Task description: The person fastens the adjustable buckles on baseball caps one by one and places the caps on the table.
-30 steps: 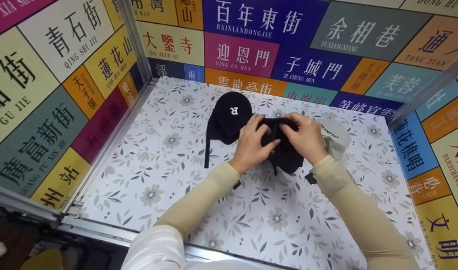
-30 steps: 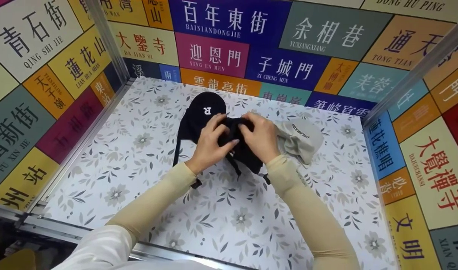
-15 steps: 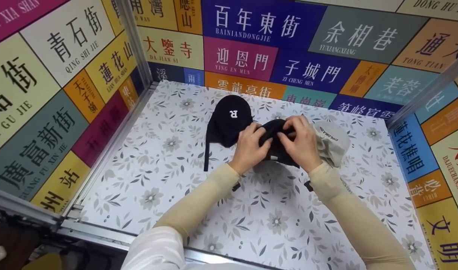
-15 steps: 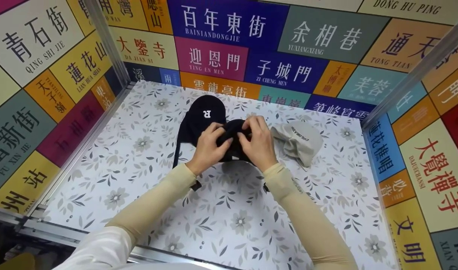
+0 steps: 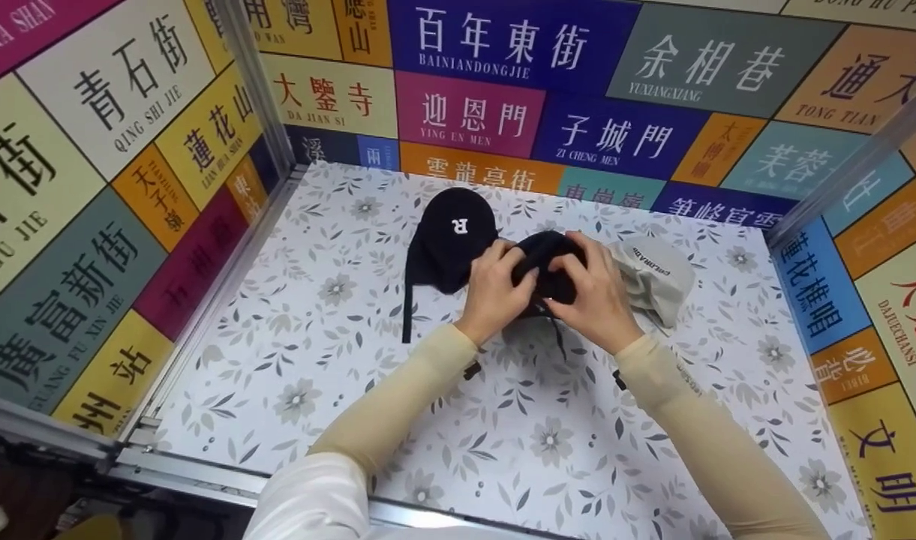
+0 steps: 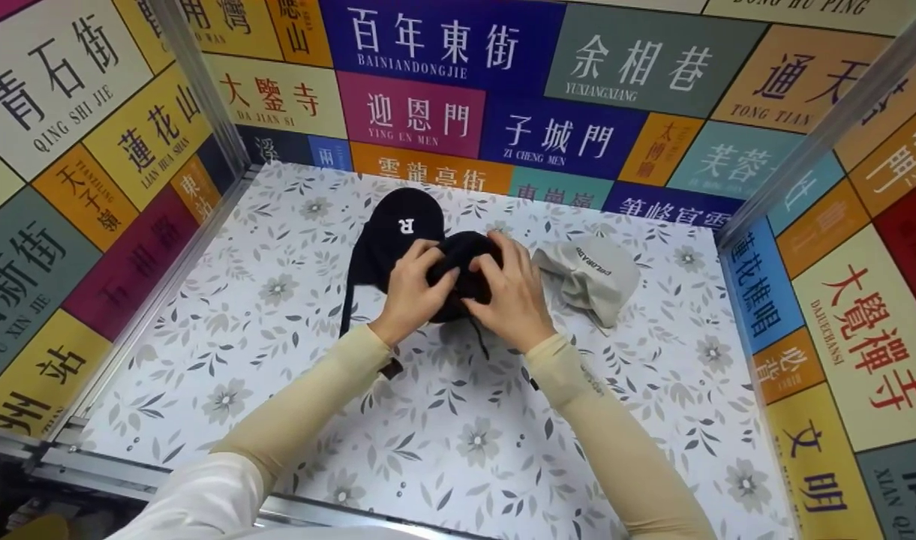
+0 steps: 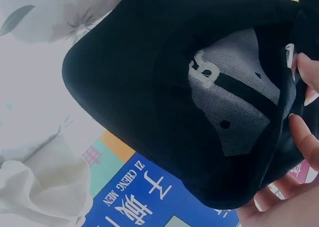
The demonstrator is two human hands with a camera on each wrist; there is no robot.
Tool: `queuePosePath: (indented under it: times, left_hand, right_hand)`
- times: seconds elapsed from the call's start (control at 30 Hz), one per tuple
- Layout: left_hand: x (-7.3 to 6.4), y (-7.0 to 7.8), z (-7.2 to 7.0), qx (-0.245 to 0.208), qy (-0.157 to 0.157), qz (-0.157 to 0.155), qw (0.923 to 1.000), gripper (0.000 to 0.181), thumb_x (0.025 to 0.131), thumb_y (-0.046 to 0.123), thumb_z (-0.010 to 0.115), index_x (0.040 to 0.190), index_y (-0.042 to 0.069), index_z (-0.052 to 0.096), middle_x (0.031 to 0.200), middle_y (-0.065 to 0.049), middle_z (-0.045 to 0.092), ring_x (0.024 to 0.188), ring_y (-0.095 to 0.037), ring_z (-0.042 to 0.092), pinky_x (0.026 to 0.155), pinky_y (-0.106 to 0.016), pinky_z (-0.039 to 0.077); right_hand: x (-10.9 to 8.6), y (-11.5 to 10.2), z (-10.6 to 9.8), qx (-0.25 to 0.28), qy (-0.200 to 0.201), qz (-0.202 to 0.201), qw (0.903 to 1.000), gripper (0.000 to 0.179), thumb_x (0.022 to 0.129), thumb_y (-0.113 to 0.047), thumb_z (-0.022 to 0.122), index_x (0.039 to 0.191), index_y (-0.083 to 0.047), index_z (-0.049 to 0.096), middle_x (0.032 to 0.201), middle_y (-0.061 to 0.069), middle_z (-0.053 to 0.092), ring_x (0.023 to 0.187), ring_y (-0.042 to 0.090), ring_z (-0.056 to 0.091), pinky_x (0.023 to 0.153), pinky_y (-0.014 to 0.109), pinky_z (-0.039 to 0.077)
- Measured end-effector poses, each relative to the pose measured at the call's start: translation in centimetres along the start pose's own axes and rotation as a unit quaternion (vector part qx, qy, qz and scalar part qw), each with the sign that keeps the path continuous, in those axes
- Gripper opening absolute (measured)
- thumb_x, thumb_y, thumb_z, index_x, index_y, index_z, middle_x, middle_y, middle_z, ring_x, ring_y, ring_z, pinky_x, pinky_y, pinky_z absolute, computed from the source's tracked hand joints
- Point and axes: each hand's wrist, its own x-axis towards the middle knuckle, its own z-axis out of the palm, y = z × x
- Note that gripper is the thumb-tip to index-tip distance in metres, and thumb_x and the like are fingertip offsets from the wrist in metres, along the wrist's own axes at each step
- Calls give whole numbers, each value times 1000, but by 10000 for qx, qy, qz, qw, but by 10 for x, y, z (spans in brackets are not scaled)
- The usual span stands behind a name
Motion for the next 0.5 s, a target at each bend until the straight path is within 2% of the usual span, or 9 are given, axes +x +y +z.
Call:
queuePosePath:
  times: [0.2, 0.4, 0.5]
  left_hand:
    - [0, -1, -1, -2, -12, -26, 10000, 15, 88, 25, 73, 90, 11, 67, 108, -4, 62, 95, -22, 60, 82, -42, 45]
    - [1, -3, -3, 48, 4, -39, 10000, 16, 87, 24, 74, 89, 11, 66, 108, -3, 61, 95, -21, 59, 82, -42, 44]
    - [-1, -3, -3, 56, 16, -36, 10000, 17, 87, 24, 74, 90, 10, 66, 108, -4, 61, 94, -22, 59, 81, -41, 44]
  right_hand:
    - [-5, 3, 1, -316, -145, 22, 9994, 45, 73, -23, 90, 107, -14, 62, 154, 16, 38, 139, 37, 36, 107, 59, 32]
    - [-5, 6, -2, -260, -83, 110, 9996, 34, 77, -16, 87, 101, -12, 63, 149, 13, 46, 135, 37, 43, 100, 58, 37]
    - [-5, 6, -2, -269, -17, 86, 9996, 28, 80, -15, 85, 98, -12, 64, 146, 12, 49, 132, 36, 46, 101, 56, 37]
